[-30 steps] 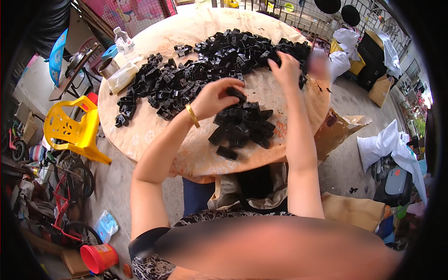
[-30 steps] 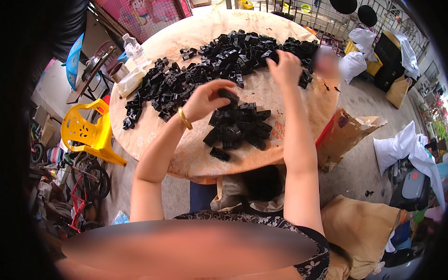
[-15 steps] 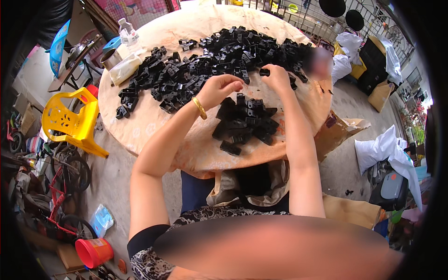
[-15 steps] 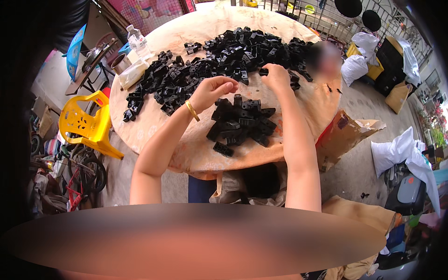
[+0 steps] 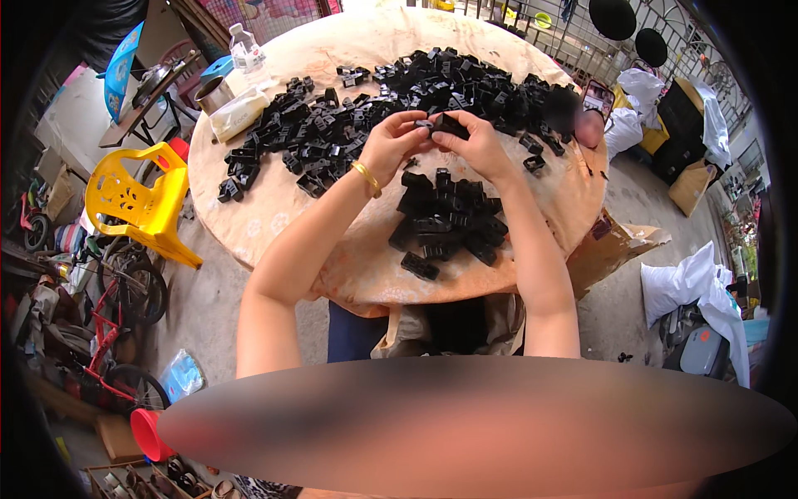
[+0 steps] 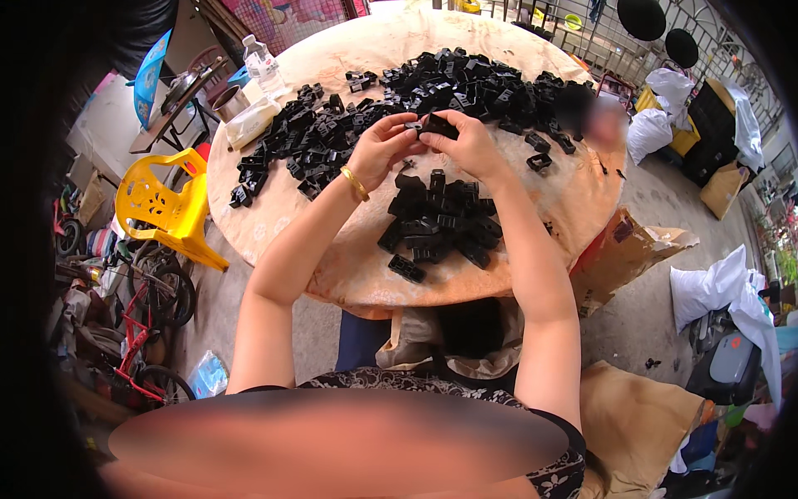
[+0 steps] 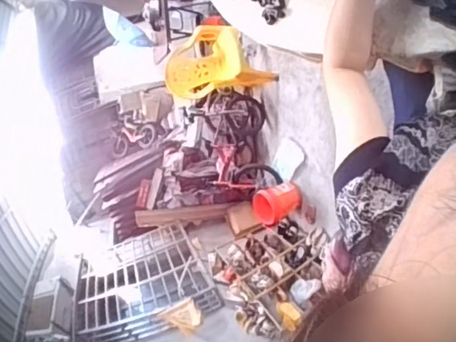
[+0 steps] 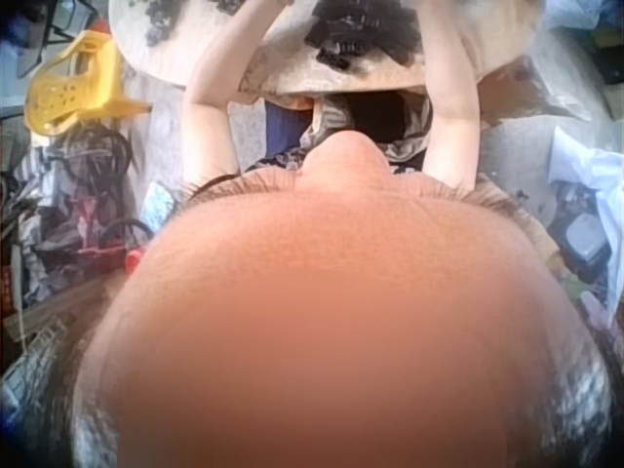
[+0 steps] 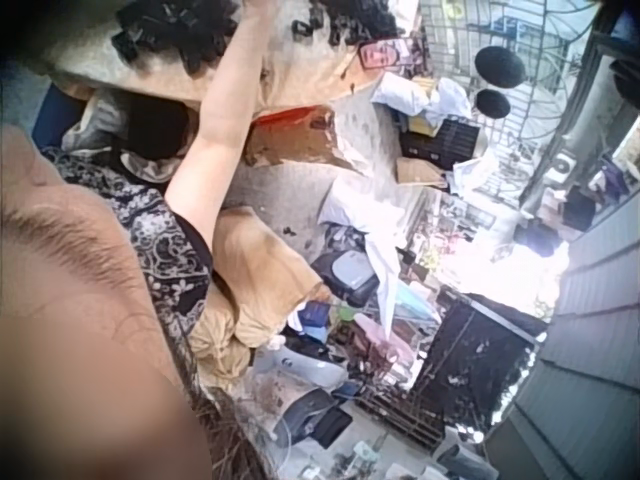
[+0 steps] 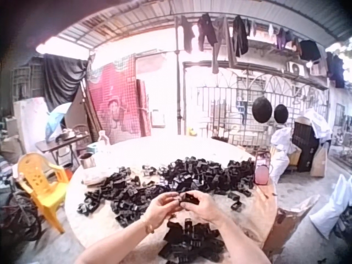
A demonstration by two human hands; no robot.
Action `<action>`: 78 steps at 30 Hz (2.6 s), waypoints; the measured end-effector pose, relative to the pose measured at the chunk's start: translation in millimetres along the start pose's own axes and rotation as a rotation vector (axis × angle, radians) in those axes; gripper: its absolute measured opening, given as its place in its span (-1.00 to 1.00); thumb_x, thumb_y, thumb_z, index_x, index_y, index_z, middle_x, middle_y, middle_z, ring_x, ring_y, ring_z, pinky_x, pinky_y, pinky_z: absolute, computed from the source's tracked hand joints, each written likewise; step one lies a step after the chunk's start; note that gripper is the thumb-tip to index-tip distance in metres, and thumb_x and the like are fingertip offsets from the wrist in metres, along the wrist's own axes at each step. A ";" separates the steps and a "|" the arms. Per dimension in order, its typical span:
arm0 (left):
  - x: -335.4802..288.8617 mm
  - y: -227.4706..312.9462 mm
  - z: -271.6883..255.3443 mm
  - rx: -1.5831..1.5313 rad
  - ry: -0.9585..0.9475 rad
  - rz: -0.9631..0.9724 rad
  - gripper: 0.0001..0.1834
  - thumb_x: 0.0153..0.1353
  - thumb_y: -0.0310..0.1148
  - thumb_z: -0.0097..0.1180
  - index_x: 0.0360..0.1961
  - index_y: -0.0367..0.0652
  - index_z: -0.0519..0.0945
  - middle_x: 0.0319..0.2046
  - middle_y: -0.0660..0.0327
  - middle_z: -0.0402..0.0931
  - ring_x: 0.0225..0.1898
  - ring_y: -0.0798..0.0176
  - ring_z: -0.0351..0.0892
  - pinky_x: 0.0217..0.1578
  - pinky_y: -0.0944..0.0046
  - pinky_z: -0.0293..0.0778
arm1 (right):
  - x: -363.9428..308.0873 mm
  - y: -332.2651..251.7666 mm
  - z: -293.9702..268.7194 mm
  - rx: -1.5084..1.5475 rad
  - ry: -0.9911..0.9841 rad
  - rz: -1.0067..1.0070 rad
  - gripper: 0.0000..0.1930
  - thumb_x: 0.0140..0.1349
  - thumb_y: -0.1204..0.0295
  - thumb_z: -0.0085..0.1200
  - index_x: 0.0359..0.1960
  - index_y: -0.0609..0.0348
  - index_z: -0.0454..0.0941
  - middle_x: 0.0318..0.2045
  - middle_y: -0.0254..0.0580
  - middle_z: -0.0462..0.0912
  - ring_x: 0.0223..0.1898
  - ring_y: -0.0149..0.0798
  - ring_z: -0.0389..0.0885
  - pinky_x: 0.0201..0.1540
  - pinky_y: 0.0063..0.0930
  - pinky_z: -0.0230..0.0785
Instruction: The person assembles small black plastic components by hand at a table.
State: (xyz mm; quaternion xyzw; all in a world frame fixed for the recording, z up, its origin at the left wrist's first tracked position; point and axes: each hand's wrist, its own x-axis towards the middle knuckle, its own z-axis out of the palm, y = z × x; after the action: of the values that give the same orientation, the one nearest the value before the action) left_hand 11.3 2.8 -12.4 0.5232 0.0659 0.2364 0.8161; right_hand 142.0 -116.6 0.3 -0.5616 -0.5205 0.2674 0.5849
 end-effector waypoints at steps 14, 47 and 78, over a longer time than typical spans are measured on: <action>-2.6 2.4 1.2 0.100 0.087 -0.005 -0.61 0.05 -0.53 0.11 -0.05 -0.35 0.40 -0.29 0.17 0.50 -0.28 0.38 0.51 -0.28 0.41 0.48 | -4.3 -5.1 8.6 -0.528 0.076 -0.324 -0.64 -0.12 0.51 0.14 -0.18 0.20 0.50 -0.28 -0.15 0.58 -0.36 -0.27 0.56 -0.33 -0.52 0.40; -9.7 30.5 -8.6 -0.015 -0.235 -0.418 -0.58 0.25 -0.02 -0.27 -0.26 -0.17 0.43 -0.40 0.09 0.51 -0.64 0.39 0.40 -0.73 0.54 0.25 | -12.7 -28.2 22.9 -0.305 0.025 -0.537 -0.81 -0.08 0.75 -0.02 -0.41 0.30 0.54 -0.31 -0.22 0.56 -0.28 -0.40 0.54 -0.20 -0.61 0.41; -21.7 45.2 2.3 0.399 -0.355 -0.395 -0.61 0.17 -0.12 -0.03 -0.13 -0.21 0.40 -0.52 0.19 0.51 -0.63 0.36 0.51 -0.66 0.46 0.44 | -17.7 -35.0 30.0 -0.367 0.040 -0.402 -0.45 -0.07 0.71 -0.03 0.06 0.17 0.28 -0.29 -0.18 0.60 -0.18 -0.38 0.54 -0.11 -0.52 0.36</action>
State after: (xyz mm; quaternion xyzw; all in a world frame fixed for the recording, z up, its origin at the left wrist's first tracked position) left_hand -21.3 6.4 25.6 0.6827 0.0678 -0.0386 0.7265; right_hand 99.5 -129.1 22.4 -0.5487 -0.6498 0.0361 0.5248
